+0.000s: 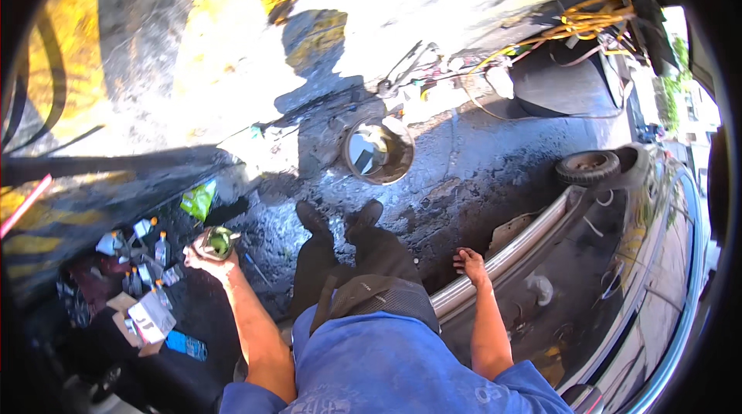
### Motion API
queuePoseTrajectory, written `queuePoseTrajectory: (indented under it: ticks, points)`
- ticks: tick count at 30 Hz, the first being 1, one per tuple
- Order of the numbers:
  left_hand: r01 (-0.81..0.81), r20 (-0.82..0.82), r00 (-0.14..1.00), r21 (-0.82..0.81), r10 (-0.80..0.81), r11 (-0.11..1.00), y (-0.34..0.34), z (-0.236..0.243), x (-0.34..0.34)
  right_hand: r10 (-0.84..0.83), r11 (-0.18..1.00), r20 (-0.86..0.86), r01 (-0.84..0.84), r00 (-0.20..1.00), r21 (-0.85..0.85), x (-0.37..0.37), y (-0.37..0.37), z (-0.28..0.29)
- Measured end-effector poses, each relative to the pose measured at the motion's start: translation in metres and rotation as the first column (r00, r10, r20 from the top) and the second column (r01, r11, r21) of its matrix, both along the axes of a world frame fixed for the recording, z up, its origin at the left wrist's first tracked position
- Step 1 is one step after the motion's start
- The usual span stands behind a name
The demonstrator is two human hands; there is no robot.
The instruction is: Cleaning a metal auto part with a spray bottle and kemudian washing hands under a tap.
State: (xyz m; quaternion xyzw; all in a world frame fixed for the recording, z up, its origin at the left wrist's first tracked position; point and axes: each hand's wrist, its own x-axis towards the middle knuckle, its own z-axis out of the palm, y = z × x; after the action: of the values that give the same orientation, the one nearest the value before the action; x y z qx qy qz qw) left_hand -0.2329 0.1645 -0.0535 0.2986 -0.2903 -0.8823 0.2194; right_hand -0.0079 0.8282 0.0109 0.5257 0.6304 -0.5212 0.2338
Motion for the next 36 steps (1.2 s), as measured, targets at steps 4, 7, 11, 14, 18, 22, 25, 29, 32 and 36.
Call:
queuePoseTrajectory:
  ticks: [4, 7, 11, 14, 18, 22, 25, 29, 32, 36]
  points:
    - [0.051, 0.114, 0.993, -0.307, -0.017, 0.950, 0.030, 0.006, -0.019, -0.082, 0.997, 0.182, 0.079, 0.980, 0.023, 0.037, 0.016, -0.020]
    - [-0.059, 0.007, 0.998, -0.325, 0.064, 0.944, 0.046, 0.007, -0.027, -0.072, 0.997, 0.143, 0.074, 0.987, -0.010, 0.043, 0.037, -0.032]
    - [-0.058, -0.218, 0.976, -0.254, 0.001, 0.965, 0.075, 0.017, -0.026, -0.110, 0.992, 0.057, 0.114, 0.992, -0.057, 0.029, 0.087, -0.045]
    - [-0.015, -0.077, 0.997, -0.084, 0.008, 0.996, 0.119, 0.031, -0.039, -0.072, 0.997, 0.015, 0.071, 0.997, 0.022, 0.019, 0.138, -0.049]
    - [-0.139, 0.010, 0.983, -0.608, 0.183, 0.782, 0.197, 0.028, -0.034, -0.086, 0.996, -0.009, 0.087, 0.996, 0.035, 0.019, 0.217, -0.044]
    - [0.034, 0.138, 0.984, -0.769, 0.113, 0.639, 0.237, 0.014, -0.037, -0.145, 0.981, -0.114, 0.158, 0.983, 0.112, 0.024, 0.282, -0.023]
    - [0.124, 0.016, 0.992, -0.038, -0.123, 0.992, 0.263, 0.015, -0.047, -0.188, 0.970, -0.135, 0.205, 0.973, 0.131, 0.026, 0.312, -0.008]
    - [0.140, 0.088, 0.986, 0.035, -0.142, 0.990, 0.320, 0.018, -0.066, -0.270, 0.953, -0.116, 0.283, 0.956, 0.107, 0.034, 0.329, -0.007]
    - [0.122, 0.124, 0.984, 0.049, -0.127, 0.991, 0.364, 0.018, -0.082, -0.313, 0.947, -0.073, 0.318, 0.947, 0.053, 0.054, 0.335, -0.020]
    - [0.262, 0.136, 0.955, 0.034, -0.264, 0.965, 0.422, 0.011, -0.108, -0.327, 0.945, -0.046, 0.327, 0.944, -0.016, 0.096, 0.355, -0.036]
